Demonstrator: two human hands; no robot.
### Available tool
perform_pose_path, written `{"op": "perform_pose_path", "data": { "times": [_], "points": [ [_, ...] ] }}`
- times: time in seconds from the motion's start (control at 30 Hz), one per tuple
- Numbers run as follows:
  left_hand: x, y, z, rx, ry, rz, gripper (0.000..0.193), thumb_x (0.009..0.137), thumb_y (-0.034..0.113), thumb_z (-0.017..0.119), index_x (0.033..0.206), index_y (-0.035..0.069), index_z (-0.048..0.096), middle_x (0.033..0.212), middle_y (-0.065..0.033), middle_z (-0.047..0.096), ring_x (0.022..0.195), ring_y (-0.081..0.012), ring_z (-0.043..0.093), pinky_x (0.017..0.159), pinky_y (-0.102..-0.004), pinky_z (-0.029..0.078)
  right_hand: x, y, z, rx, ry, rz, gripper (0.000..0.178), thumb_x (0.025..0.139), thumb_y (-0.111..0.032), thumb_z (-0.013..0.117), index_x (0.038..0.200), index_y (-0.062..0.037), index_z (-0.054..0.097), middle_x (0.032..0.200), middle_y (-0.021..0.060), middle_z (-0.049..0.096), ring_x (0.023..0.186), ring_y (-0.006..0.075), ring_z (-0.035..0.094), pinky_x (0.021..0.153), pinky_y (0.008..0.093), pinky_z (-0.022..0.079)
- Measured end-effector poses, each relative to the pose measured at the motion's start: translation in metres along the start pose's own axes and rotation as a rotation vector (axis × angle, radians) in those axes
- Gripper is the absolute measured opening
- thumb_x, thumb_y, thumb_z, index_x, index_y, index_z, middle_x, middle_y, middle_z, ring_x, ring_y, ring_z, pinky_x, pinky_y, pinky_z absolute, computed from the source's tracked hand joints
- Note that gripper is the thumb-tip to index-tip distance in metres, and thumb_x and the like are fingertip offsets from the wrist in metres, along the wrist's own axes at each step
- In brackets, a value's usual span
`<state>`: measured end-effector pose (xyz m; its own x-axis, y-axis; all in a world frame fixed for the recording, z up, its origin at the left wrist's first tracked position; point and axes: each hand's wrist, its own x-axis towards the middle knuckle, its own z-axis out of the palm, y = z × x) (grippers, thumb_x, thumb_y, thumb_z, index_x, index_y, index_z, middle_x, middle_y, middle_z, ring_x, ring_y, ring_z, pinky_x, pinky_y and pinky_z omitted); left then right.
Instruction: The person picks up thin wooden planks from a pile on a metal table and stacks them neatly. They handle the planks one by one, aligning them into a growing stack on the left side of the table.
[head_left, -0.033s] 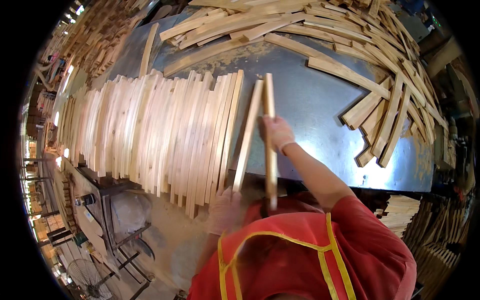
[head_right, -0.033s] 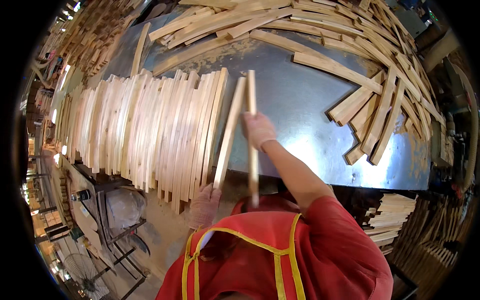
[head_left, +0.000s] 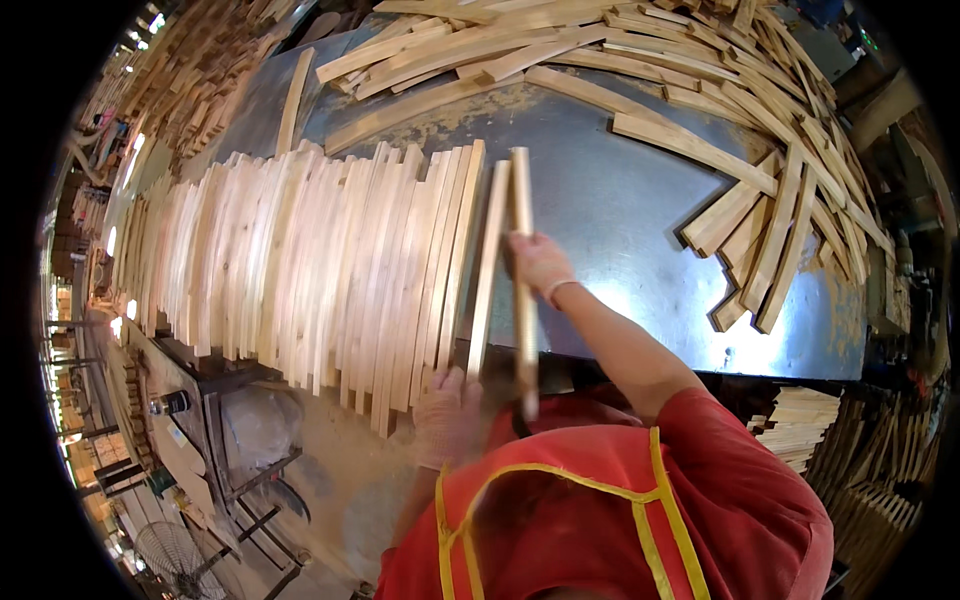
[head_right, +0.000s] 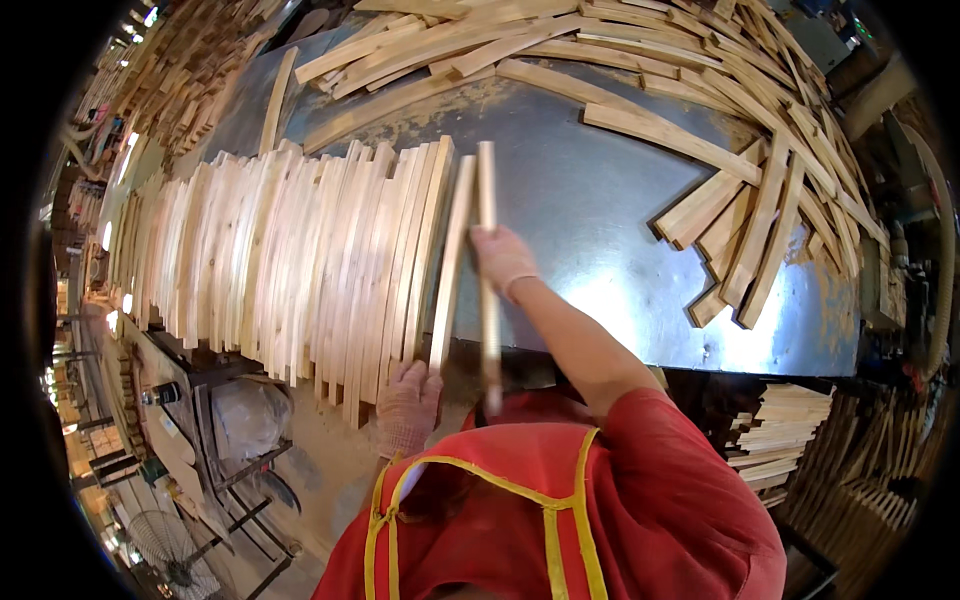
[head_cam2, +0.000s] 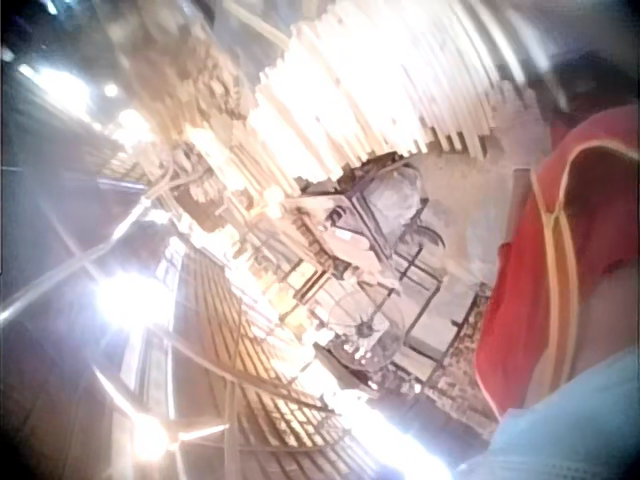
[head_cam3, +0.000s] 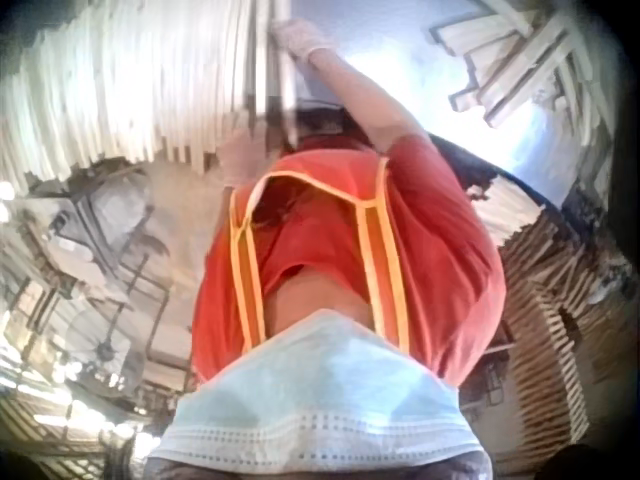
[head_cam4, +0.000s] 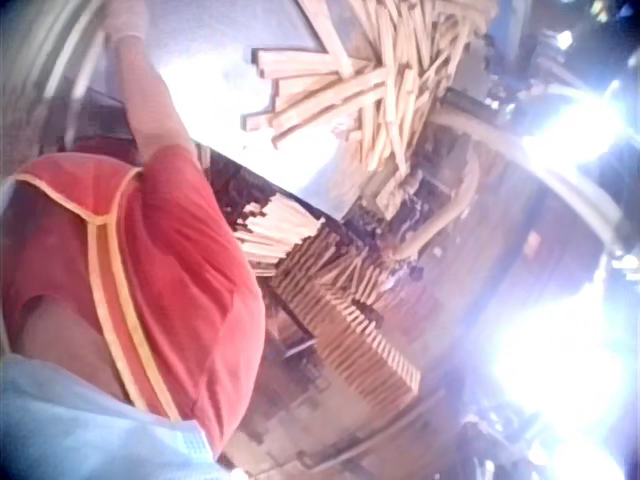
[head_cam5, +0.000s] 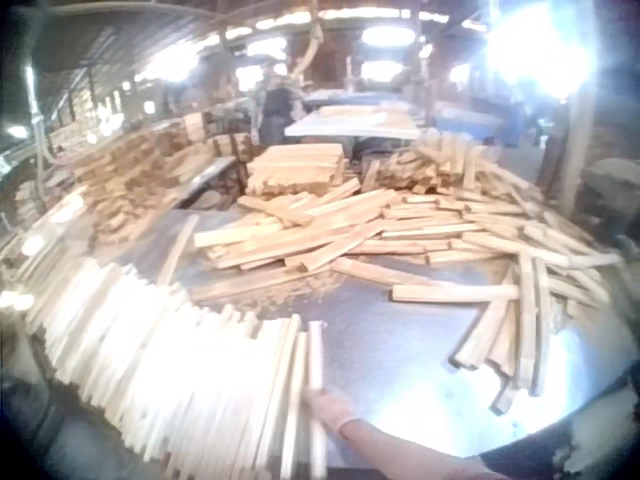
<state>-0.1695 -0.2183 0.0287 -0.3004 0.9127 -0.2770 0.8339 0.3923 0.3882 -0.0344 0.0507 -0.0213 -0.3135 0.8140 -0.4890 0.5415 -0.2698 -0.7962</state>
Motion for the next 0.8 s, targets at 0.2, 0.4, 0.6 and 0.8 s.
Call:
{"op": "perform_pose_path", "data": {
  "times": [0.2,0.4,0.6,0.8],
  "points": [
    [0.043,-0.003,0.029,0.408,0.235,0.17,0.096,0.082,0.046,0.083,0.16,0.004,0.044,0.156,-0.0186,0.052,0.144,-0.043,0.046,0.123,-0.0574,0.034,0.003,-0.006,-0.013,-0.146,-0.189,-0.26,0.07,0.093,-0.055,0.069,0.135,-0.0005,0.061,0.128,0.0309,0.07,0.121,0.0479,0.065,0.106,0.0485,0.05],
    [0.055,-0.005,0.034,0.454,0.243,0.194,0.092,0.082,0.043,0.08,0.157,0.002,0.046,0.161,-0.0202,0.047,0.15,-0.0434,0.04,0.127,-0.057,0.029,-0.05,0.057,-0.255,-0.491,0.668,0.006,0.063,0.09,-0.044,0.072,0.136,-0.0016,0.063,0.129,0.026,0.07,0.115,0.0442,0.068,0.102,0.0509,0.054],
    [0.087,0.088,0.034,0.368,0.085,0.427,0.092,0.082,0.04,0.081,0.158,0.004,0.046,0.161,-0.0191,0.047,0.15,-0.0423,0.041,0.125,-0.0567,0.031,-0.139,0.197,-0.334,-0.869,0.925,0.203,0.084,0.078,-0.028,0.084,0.15,-0.0038,0.05,0.129,0.0204,0.066,0.117,0.0408,0.064,0.105,0.0478,0.052],
    [0.126,0.211,0.076,-0.131,-0.286,0.575,0.08,0.092,0.036,0.075,0.158,0.003,0.046,0.149,-0.0186,0.057,0.138,-0.0368,0.053,0.118,-0.0482,0.04,-0.148,0.192,-0.299,0.19,0.491,0.221,0.074,0.083,-0.021,0.078,0.153,-0.0069,0.056,0.134,0.0152,0.07,0.123,0.0291,0.066,0.109,0.0376,0.049]
  ]
}}
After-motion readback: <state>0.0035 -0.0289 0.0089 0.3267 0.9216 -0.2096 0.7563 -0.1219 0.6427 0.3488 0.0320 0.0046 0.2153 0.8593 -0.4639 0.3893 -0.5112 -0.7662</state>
